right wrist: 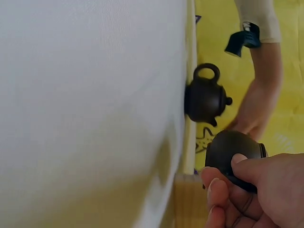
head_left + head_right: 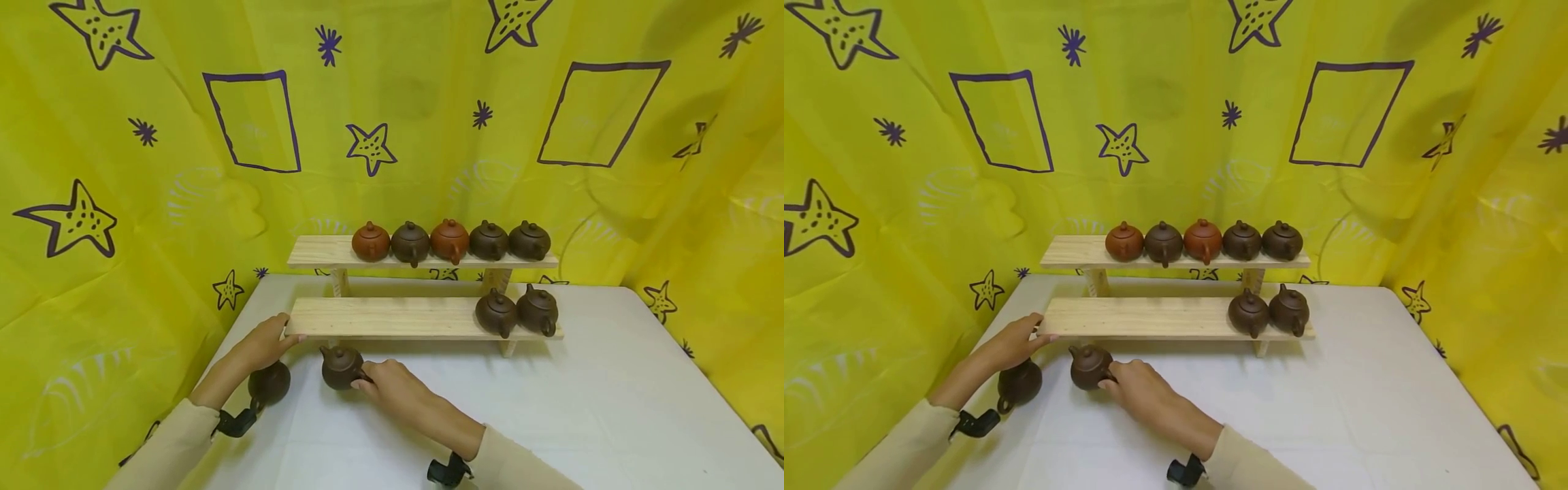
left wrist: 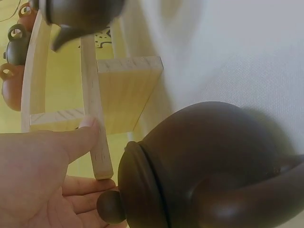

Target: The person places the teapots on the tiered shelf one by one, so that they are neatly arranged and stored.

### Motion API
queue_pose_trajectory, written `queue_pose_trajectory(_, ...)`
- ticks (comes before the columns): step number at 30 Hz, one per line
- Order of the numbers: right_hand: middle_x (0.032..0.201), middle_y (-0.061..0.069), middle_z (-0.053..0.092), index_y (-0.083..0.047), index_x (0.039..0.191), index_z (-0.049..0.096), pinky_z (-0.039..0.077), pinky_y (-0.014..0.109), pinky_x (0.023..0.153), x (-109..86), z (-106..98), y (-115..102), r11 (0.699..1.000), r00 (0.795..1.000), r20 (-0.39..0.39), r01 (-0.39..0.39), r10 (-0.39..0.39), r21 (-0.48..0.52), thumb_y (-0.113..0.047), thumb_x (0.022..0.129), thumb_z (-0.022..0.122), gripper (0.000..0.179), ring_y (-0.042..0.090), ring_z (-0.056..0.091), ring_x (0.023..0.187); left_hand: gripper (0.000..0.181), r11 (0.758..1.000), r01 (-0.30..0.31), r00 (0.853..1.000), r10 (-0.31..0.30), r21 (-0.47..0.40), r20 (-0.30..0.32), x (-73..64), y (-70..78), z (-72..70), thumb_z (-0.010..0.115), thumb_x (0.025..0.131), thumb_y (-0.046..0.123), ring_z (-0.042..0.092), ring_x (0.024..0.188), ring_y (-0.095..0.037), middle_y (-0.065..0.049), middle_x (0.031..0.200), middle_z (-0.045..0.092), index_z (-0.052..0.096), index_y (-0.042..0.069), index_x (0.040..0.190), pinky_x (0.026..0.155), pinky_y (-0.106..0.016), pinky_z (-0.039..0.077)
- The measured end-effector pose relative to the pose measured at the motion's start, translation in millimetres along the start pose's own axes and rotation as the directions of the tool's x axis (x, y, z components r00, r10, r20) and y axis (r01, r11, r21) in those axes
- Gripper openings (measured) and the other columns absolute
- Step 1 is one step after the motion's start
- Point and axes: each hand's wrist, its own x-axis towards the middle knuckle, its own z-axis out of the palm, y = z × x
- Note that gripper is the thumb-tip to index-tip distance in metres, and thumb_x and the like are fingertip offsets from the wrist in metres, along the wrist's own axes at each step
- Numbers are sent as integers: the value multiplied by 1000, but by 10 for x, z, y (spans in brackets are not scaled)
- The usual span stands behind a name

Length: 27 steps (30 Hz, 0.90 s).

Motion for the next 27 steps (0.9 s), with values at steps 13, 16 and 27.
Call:
queue_pose_trajectory(13,62,-7,60,-11,80,61,41,23,49,-288,-618,325,989,957,-251,-145,143,14,-18,106,66,27,3,52,53,65,999,31,999,-31,12,19,-5,27,-3,63,107,25,54,131,-56,-46,141,50,39,-25,142,107,-63,46)
queue_pose_trajectory(16,61,-7,61,-11,79,61,42,23,49,-332,-711,419,981,937,-292,-193,189,16,-18,105,67,28,4,53,52,66,999,38,999,-38,11,25,-4,35,-8,63,108,25,54,132,-55,-46,142,50,39,-25,143,108,-63,46)
queue_pose_trajectory(27,58,-1,43,-11,68,48,35,27,49,-413,-956,717,946,871,-421,-313,254,-78,-16,104,68,42,14,44,50,66,999,44,998,-44,-2,33,-7,49,-20,62,108,26,53,132,-55,-45,143,49,38,-25,144,108,-63,45)
